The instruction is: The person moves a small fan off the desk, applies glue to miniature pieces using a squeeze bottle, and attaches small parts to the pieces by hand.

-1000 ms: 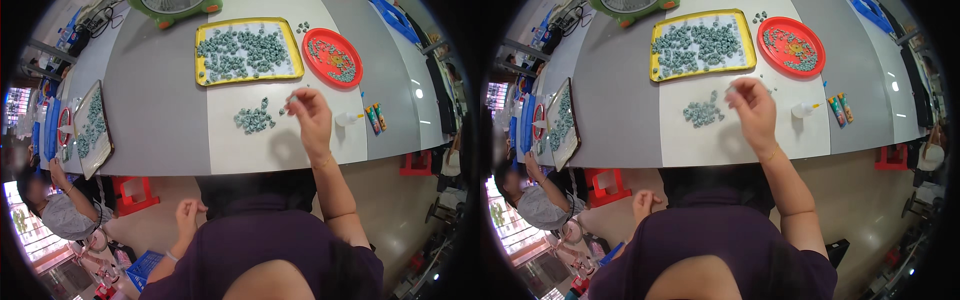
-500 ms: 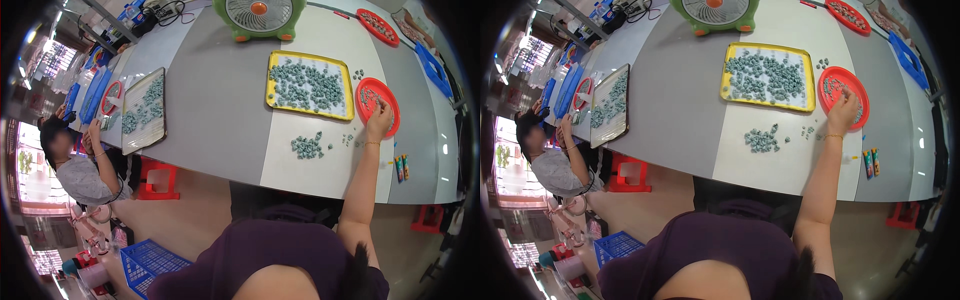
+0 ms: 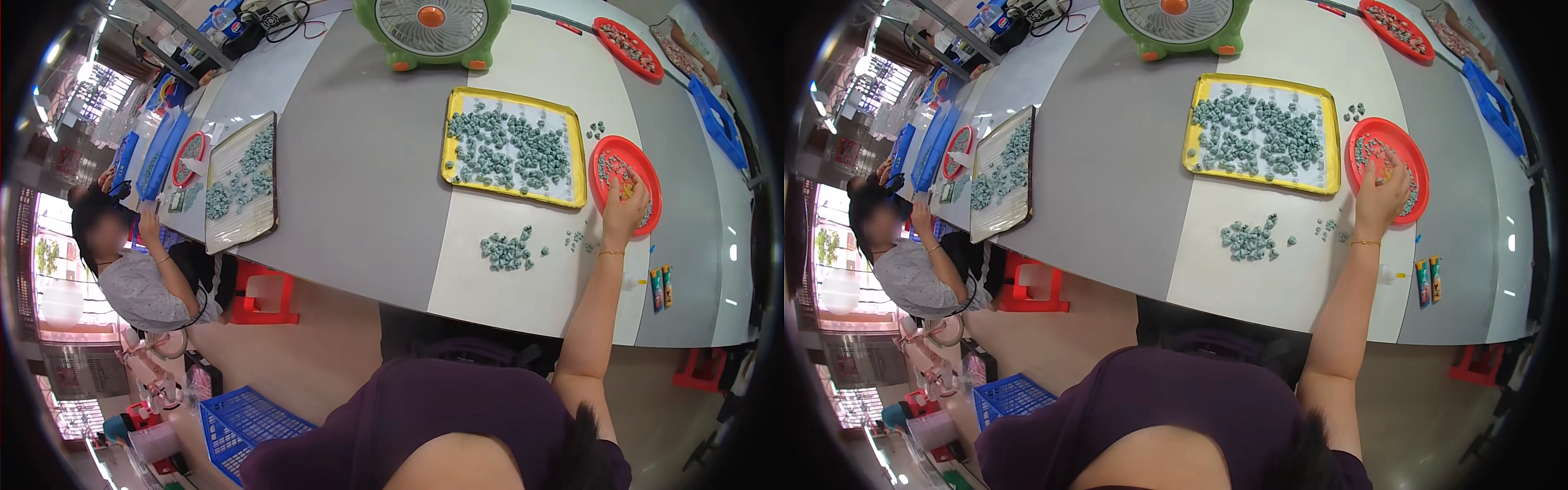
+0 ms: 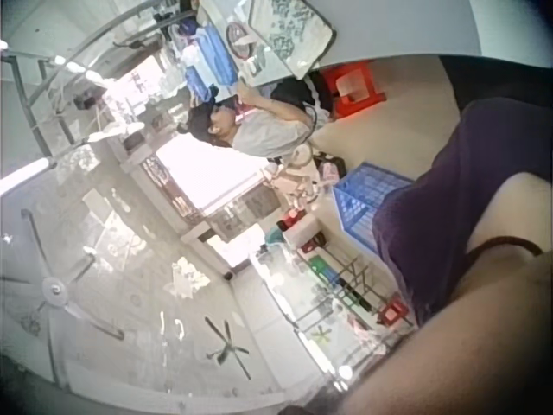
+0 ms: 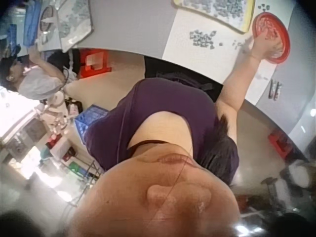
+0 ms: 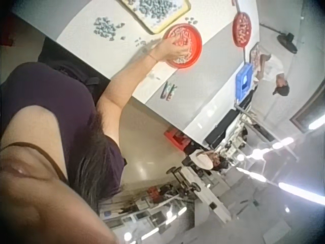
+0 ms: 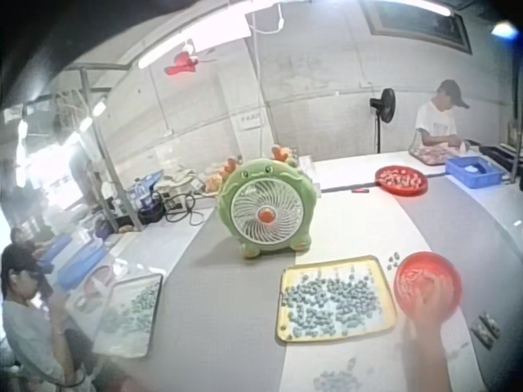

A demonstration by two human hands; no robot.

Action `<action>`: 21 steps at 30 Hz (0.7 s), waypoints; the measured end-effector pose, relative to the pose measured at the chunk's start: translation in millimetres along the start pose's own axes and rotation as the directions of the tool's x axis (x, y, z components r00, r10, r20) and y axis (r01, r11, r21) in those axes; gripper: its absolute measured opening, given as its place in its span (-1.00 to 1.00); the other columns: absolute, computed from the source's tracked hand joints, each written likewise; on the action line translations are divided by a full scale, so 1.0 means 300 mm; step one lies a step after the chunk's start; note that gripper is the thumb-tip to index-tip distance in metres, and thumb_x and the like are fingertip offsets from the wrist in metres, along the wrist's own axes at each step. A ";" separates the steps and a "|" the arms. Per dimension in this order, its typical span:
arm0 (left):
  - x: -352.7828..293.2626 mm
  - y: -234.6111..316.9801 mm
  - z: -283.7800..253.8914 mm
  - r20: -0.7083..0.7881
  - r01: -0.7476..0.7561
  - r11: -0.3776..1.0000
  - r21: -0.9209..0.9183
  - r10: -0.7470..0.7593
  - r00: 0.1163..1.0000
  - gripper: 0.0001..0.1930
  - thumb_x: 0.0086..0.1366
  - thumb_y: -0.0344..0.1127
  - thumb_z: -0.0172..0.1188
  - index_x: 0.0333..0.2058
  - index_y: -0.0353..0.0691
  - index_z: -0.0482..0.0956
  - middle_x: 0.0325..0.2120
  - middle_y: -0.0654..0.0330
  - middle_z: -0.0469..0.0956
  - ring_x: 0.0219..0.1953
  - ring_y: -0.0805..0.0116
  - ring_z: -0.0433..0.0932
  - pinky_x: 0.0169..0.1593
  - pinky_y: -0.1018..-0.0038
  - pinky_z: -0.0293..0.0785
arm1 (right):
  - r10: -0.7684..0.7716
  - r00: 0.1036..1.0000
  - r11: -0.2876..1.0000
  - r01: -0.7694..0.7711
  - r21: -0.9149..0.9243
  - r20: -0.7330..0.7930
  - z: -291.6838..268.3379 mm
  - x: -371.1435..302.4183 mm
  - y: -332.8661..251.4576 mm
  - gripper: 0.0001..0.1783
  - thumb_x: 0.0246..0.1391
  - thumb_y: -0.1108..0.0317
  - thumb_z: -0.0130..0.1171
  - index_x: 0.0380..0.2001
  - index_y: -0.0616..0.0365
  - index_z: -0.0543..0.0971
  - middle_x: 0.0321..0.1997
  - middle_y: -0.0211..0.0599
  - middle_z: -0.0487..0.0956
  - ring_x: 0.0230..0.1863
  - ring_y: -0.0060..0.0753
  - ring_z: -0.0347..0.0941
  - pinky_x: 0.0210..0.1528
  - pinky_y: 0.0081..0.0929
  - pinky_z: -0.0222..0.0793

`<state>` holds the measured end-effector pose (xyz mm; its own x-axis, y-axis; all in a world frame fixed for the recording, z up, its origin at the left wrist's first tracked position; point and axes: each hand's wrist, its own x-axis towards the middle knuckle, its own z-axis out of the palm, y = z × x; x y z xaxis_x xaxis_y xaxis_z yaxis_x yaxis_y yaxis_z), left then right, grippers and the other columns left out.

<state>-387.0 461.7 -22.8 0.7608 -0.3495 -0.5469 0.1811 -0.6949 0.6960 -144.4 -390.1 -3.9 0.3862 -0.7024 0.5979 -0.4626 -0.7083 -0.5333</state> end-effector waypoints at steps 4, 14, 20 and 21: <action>0.050 0.017 -0.134 0.108 -0.003 0.996 0.092 -0.007 0.994 -0.79 0.13 -0.20 0.09 -0.47 -0.24 0.53 -0.55 0.12 0.54 -0.49 0.34 0.52 -0.34 0.37 0.43 | -0.040 0.998 0.999 0.039 -0.014 -0.041 -0.017 -0.006 0.018 -0.64 -0.05 0.25 0.18 -0.15 0.11 0.46 -0.11 -0.23 0.45 -0.02 -0.23 0.30 0.05 -0.32 0.18; 0.825 0.489 -0.239 0.532 0.005 0.964 0.267 -0.151 0.833 -0.78 0.08 -0.18 0.13 -0.49 -0.23 0.57 -0.52 0.11 0.56 -0.48 0.33 0.53 -0.33 0.37 0.40 | -0.131 0.990 0.963 0.139 0.229 -0.049 -0.117 -0.049 -0.183 -0.70 -0.04 0.33 0.18 -0.18 0.13 0.48 -0.19 -0.31 0.48 -0.17 -0.41 0.38 -0.08 -0.45 0.27; 0.809 0.735 0.357 0.682 -0.019 0.939 0.344 -0.236 0.692 -0.77 0.06 -0.17 0.15 -0.51 -0.22 0.59 -0.51 0.11 0.57 -0.48 0.32 0.53 -0.33 0.37 0.39 | -0.256 0.948 0.799 0.096 0.594 0.190 -0.324 -0.288 -0.166 -0.75 -0.03 0.65 0.03 -0.21 0.31 0.44 -0.27 -0.30 0.45 -0.29 -0.54 0.37 -0.19 -0.63 0.29; 0.887 0.836 0.325 0.744 -0.189 0.907 0.377 -0.175 0.645 -0.79 0.05 -0.20 0.13 -0.52 -0.23 0.60 -0.54 0.10 0.57 -0.46 0.25 0.53 -0.31 0.33 0.39 | -0.294 0.928 0.792 0.103 0.602 0.228 -0.349 -0.336 -0.158 -0.75 -0.04 0.68 0.01 -0.22 0.33 0.44 -0.28 -0.28 0.44 -0.30 -0.54 0.37 -0.19 -0.64 0.28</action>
<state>-199.9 133.3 -39.2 -0.0051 -0.5713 -0.8207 -0.2147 -0.8010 0.5589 -244.8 -278.3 23.8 0.6762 -0.4599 0.5755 0.1539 -0.6757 -0.7209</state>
